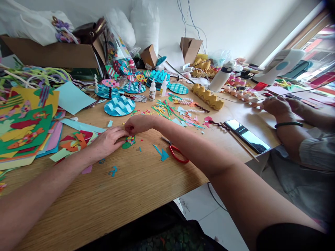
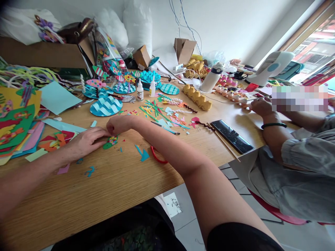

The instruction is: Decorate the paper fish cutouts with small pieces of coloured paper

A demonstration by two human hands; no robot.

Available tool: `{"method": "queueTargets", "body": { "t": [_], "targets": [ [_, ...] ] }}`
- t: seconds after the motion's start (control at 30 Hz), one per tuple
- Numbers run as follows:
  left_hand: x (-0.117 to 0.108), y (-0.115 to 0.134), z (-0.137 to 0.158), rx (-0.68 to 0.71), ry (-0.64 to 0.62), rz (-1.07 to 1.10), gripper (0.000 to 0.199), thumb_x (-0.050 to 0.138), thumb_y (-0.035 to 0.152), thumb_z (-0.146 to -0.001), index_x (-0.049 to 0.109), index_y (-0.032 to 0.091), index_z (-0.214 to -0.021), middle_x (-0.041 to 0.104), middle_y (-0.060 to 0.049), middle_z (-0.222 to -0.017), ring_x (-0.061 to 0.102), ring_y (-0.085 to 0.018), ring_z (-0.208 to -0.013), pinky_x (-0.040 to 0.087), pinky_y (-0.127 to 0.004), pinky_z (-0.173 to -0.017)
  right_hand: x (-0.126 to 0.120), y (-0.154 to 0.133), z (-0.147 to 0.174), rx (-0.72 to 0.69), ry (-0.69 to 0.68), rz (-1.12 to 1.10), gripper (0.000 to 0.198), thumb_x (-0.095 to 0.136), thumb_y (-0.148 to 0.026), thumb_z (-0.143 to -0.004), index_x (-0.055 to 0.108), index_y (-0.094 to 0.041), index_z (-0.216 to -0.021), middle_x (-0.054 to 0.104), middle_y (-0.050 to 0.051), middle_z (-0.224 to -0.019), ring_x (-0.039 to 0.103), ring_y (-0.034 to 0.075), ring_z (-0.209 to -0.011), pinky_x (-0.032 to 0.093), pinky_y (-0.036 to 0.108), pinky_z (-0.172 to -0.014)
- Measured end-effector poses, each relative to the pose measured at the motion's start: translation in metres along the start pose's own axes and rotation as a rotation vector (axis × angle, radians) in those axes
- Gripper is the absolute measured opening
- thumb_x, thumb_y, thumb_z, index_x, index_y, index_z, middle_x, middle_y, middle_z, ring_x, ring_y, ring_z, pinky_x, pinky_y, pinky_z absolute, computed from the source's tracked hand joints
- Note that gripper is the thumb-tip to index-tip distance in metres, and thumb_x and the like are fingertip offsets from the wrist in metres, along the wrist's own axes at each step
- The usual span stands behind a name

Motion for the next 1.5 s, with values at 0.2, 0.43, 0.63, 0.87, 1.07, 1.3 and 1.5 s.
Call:
{"method": "queueTargets", "body": {
  "t": [0.2, 0.43, 0.63, 0.87, 1.07, 1.3, 1.5],
  "targets": [
    [0.001, -0.001, 0.0, -0.011, -0.008, -0.011, 0.029, 0.039, 0.033, -0.082, 0.056, 0.018, -0.1, 0.059, -0.007, -0.104, 0.052, -0.021, -0.1, 0.042, -0.036, -0.087, -0.002, -0.002, 0.001, 0.006, -0.003, -0.023, 0.018, 0.05, -0.013, -0.071, 0.064, -0.011, -0.082, 0.064, 0.004, -0.079, 0.044, 0.008, -0.06, 0.03, 0.021, -0.055],
    [0.001, -0.003, 0.001, -0.053, 0.014, -0.023, 0.025, 0.043, 0.034, -0.079, 0.052, 0.019, -0.097, 0.059, -0.007, -0.099, 0.054, -0.023, -0.094, 0.044, -0.038, -0.083, -0.001, 0.002, -0.001, 0.013, -0.02, -0.066, 0.018, 0.052, -0.013, -0.071, 0.065, -0.012, -0.083, 0.064, 0.004, -0.08, 0.047, 0.009, -0.065, 0.032, 0.021, -0.058],
    [0.0, -0.002, 0.002, -0.106, 0.028, -0.001, 0.022, 0.044, 0.035, -0.079, 0.048, 0.02, -0.094, 0.059, -0.006, -0.098, 0.055, -0.023, -0.093, 0.045, -0.037, -0.078, 0.0, 0.007, -0.002, 0.016, -0.025, -0.084, 0.018, 0.052, -0.015, -0.071, 0.065, -0.012, -0.083, 0.062, 0.002, -0.077, 0.046, 0.008, -0.063, 0.031, 0.02, -0.056],
    [0.001, -0.003, 0.002, -0.069, 0.02, -0.013, 0.023, 0.043, 0.034, -0.079, 0.051, 0.018, -0.094, 0.059, -0.007, -0.097, 0.054, -0.023, -0.094, 0.043, -0.038, -0.081, 0.004, 0.012, -0.005, -0.027, 0.008, -0.085, 0.017, 0.052, -0.016, -0.07, 0.064, -0.013, -0.081, 0.062, 0.001, -0.075, 0.044, 0.007, -0.061, 0.03, 0.02, -0.056],
    [0.002, -0.004, 0.002, -0.022, 0.016, 0.0, 0.027, 0.04, 0.034, -0.082, 0.054, 0.019, -0.1, 0.058, -0.007, -0.103, 0.051, -0.022, -0.1, 0.041, -0.037, -0.087, 0.004, 0.012, -0.005, -0.033, -0.009, -0.081, 0.016, 0.054, -0.016, -0.068, 0.064, -0.014, -0.08, 0.062, 0.001, -0.073, 0.044, 0.007, -0.06, 0.029, 0.02, -0.054],
    [0.001, -0.001, 0.002, -0.035, 0.006, 0.016, 0.028, 0.04, 0.034, -0.082, 0.055, 0.019, -0.099, 0.058, -0.007, -0.103, 0.052, -0.022, -0.099, 0.042, -0.037, -0.087, 0.001, 0.012, -0.004, 0.008, 0.057, -0.065, 0.014, 0.052, -0.021, -0.071, 0.061, -0.014, -0.079, 0.062, 0.002, -0.077, 0.045, 0.008, -0.061, 0.028, 0.021, -0.053],
    [0.002, -0.004, 0.003, -0.029, 0.008, 0.016, 0.028, 0.041, 0.035, -0.082, 0.055, 0.02, -0.101, 0.058, -0.006, -0.104, 0.051, -0.021, -0.101, 0.041, -0.037, -0.088, 0.002, 0.013, -0.004, 0.025, 0.064, -0.076, 0.014, 0.053, -0.022, -0.07, 0.06, -0.014, -0.079, 0.061, 0.002, -0.078, 0.044, 0.007, -0.061, 0.028, 0.02, -0.052]
  ]
}}
Point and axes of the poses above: each hand's wrist, its own z-axis away from the middle knuckle, its own x-axis out of the palm, y = z × x, the point moved 4 cm from there along -z, towards the middle knuckle
